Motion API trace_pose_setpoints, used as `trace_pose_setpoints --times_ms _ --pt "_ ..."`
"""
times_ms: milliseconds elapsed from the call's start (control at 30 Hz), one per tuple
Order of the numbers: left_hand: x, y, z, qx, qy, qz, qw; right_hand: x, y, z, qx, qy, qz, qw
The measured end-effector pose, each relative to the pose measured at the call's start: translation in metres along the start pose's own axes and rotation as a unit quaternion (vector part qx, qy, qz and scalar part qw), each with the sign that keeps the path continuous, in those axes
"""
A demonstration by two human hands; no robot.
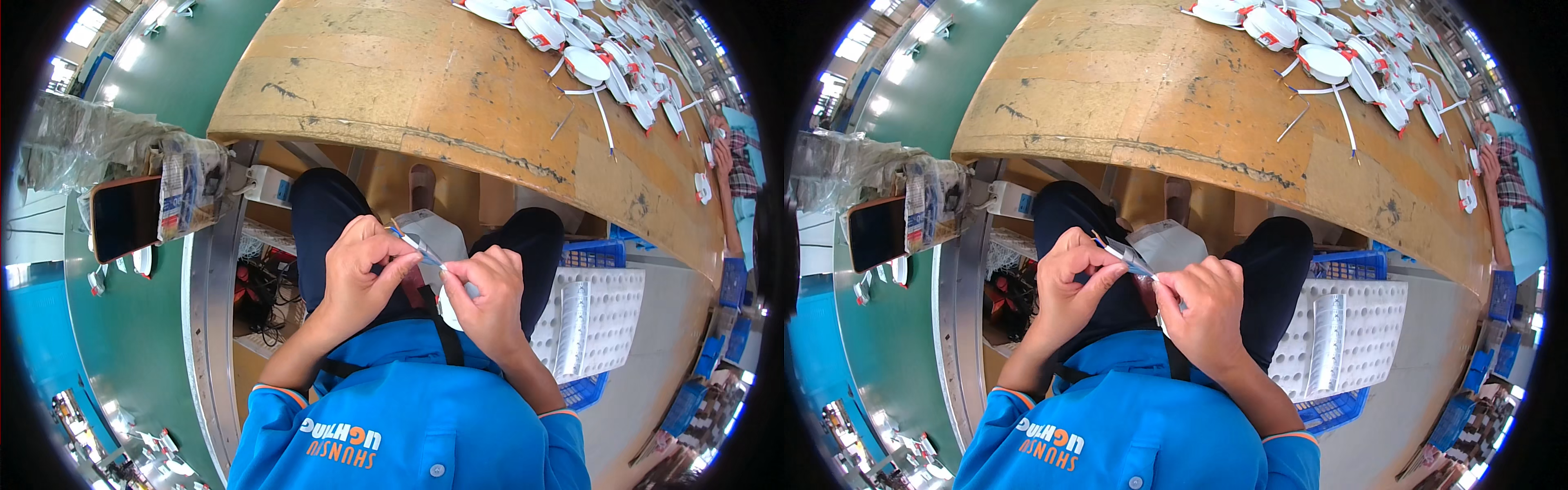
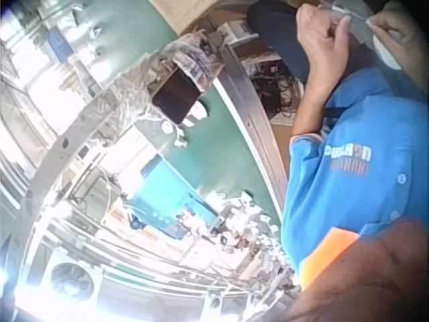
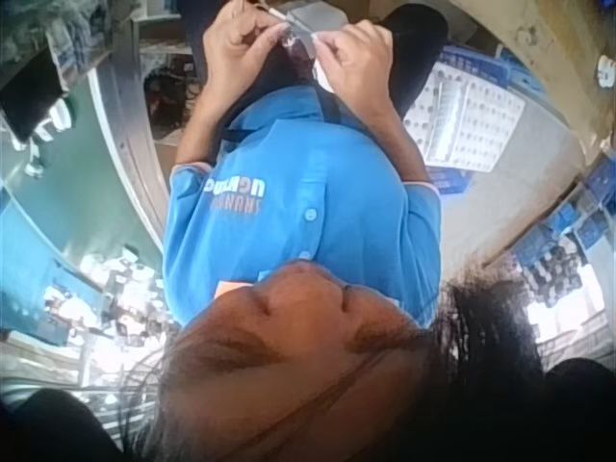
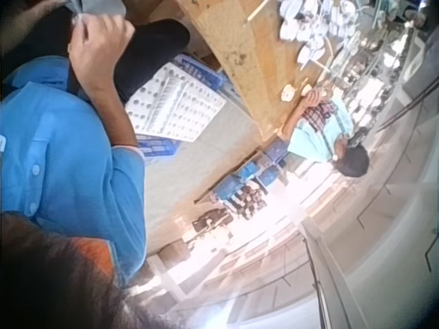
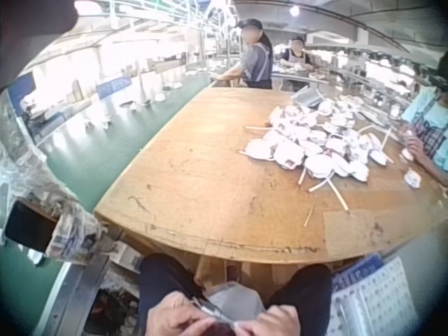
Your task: The person applies technical certification labels to circular LED lighting fixtures by hand on an assembly line.
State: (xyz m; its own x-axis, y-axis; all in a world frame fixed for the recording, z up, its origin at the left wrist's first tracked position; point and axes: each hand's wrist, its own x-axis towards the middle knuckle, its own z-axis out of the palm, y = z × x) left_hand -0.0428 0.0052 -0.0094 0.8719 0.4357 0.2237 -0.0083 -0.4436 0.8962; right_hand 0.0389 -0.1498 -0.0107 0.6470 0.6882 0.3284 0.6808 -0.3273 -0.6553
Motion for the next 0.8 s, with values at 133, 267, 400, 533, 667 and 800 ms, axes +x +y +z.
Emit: trace_pose_setpoints --times_ms 133,267,400,533,667,800 --pt "-0.001 0.001 0.003 0.084 0.029 0.068 0.994 0.001 -0.001 0.0 -0.007 0.007 0.001 1.0" --pt "-0.001 0.003 0.004 0.199 0.079 0.161 0.963 0.001 -0.002 0.001 -0.012 0.005 0.007 1.0" --pt "0.001 0.005 0.001 0.256 0.084 0.214 0.939 0.0 -0.002 0.0 0.009 -0.008 0.012 1.0" --pt "0.01 0.0 -0.007 0.171 -0.019 0.2 0.965 -0.002 -0.001 -0.001 0.003 -0.02 0.011 1.0" --pt "0.012 -0.003 -0.01 0.141 -0.041 0.162 0.976 -0.002 0.0 -0.001 0.008 -0.027 0.014 0.999" --pt "0.012 -0.004 -0.012 0.078 -0.067 0.079 0.992 0.0 0.0 -0.003 -0.001 -0.027 -0.003 1.0"
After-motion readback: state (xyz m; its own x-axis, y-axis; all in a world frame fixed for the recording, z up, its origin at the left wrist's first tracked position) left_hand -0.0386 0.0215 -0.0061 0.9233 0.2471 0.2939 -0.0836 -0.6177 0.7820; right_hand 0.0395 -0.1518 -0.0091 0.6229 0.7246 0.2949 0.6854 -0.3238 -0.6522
